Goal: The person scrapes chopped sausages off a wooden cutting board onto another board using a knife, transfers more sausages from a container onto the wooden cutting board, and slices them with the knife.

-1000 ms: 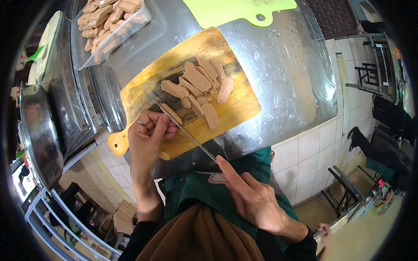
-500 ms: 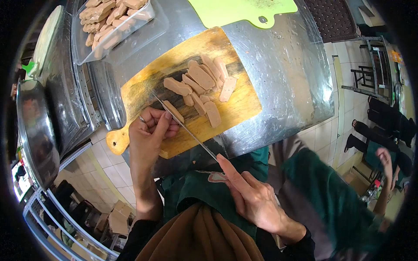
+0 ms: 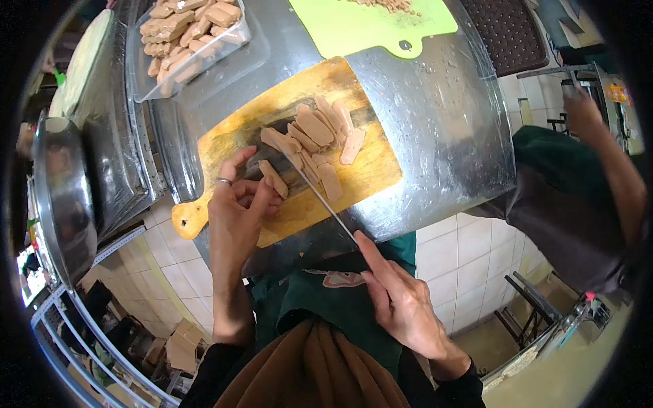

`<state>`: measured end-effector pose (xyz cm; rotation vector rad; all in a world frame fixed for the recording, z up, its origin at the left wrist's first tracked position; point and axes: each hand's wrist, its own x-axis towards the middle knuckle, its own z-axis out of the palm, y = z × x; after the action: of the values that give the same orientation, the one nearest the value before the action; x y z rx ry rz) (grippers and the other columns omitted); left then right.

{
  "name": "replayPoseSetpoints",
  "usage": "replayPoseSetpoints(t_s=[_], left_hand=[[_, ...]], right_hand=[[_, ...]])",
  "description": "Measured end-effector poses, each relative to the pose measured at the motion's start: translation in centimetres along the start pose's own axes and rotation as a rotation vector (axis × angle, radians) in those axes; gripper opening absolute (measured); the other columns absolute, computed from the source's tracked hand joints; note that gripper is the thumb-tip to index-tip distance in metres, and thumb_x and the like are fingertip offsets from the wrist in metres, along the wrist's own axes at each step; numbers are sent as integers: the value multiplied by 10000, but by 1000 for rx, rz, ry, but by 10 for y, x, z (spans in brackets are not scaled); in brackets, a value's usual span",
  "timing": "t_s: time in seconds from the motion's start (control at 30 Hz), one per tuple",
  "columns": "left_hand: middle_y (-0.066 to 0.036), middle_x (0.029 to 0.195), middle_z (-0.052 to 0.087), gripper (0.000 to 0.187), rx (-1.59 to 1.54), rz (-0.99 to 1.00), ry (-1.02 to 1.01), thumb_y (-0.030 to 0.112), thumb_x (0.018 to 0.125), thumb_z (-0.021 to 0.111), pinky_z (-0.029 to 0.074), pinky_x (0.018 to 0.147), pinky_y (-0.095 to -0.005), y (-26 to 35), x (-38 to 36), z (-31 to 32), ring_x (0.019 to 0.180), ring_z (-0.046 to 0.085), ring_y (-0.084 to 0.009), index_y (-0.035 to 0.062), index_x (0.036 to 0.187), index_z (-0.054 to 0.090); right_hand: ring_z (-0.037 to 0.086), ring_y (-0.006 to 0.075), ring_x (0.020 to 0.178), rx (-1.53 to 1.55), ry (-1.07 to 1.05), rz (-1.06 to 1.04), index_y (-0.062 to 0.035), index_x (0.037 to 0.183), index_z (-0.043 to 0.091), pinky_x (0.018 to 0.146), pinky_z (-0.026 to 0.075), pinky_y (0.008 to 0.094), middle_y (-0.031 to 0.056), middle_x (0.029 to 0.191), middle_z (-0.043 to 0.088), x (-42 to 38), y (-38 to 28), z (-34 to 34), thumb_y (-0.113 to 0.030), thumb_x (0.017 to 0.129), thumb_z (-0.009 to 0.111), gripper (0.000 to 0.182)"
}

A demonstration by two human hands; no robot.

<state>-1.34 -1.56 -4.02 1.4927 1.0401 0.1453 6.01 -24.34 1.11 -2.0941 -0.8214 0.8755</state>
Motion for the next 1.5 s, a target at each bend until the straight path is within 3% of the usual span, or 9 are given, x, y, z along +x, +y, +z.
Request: replayPoseSetpoints(t_s=[0.17, 0.3, 0.43, 0.47, 0.6, 0.83, 1.0, 1.23, 1.5], left_hand=[[-41, 808, 649, 264, 219, 193, 17, 68, 959, 638, 524, 660, -252, -9, 0, 1, 727, 642, -112, 9, 1213, 596], [-88, 747, 678, 163, 234, 329, 93, 50, 915, 665, 542, 629, -293, -10, 0, 8, 679, 712, -178, 4, 1062, 611], [-60, 857, 676, 214, -28, 199, -15, 45, 938, 651, 532, 700, -261, 6, 11, 6, 769, 669, -123, -11, 1135, 587], [-48, 891, 666, 214, -68, 243, -30, 51, 951, 645, 524, 710, -244, 8, 17, 6, 788, 642, -106, -15, 1145, 585], [-43, 968, 657, 238, 43, 319, -96, 80, 933, 686, 506, 729, -233, 24, 45, 9, 814, 605, -89, -1, 1148, 623], [-91, 921, 665, 219, 378, 601, 93, 120, 892, 720, 505, 714, -269, 32, 69, 1, 819, 614, -136, 11, 1079, 688], [-175, 1030, 666, 203, 769, 807, 494, 104, 885, 655, 505, 856, -440, 72, 139, -40, 944, 625, -361, 4, 1060, 683], [-107, 1206, 630, 282, 1401, 781, 574, 95, 878, 597, 452, 950, -469, 117, 249, -80, 1219, 546, -303, 90, 1149, 675], [-107, 1074, 684, 230, 1546, 896, 642, 149, 911, 544, 482, 815, -455, 120, 257, -82, 1044, 645, -280, 100, 1107, 653]], right_hand=[[607, 410, 1175, 13, 46, -3, -23, 1426, 496, 910, 535, 395, 249, 1311, 600, 3, 5, -4, 69, 918, 579, 523], [604, 405, 1181, 71, 33, 41, -28, 1431, 493, 931, 529, 396, 227, 1314, 609, 2, 7, -6, 65, 921, 581, 525], [639, 398, 1145, 141, 51, 105, -67, 1449, 488, 863, 528, 358, 293, 1220, 636, 0, 4, -15, 56, 930, 590, 543], [734, 305, 924, 99, 115, 47, -93, 1470, 476, 741, 523, 325, 244, 975, 708, -1, 13, -13, 19, 962, 566, 529], [485, 107, 579, 114, 218, 73, -111, 1503, 447, 563, 449, 285, 62, 641, 529, -2, 21, -18, -60, 1005, 521, 506], [515, 105, 598, 154, 249, 81, -116, 1506, 446, 570, 449, 272, 51, 663, 560, -4, 31, -21, -50, 1001, 522, 515], [519, 103, 602, 156, 256, 79, -119, 1506, 447, 571, 449, 269, 48, 663, 559, -6, 31, -23, -46, 998, 523, 519], [495, 72, 651, 175, 256, 98, -77, 1507, 431, 613, 436, 228, -2, 712, 540, -13, 29, -25, -46, 1016, 495, 496], [524, 112, 615, 136, 270, 48, -121, 1486, 475, 580, 468, 269, 93, 721, 604, -21, 31, -23, -33, 991, 540, 507]])
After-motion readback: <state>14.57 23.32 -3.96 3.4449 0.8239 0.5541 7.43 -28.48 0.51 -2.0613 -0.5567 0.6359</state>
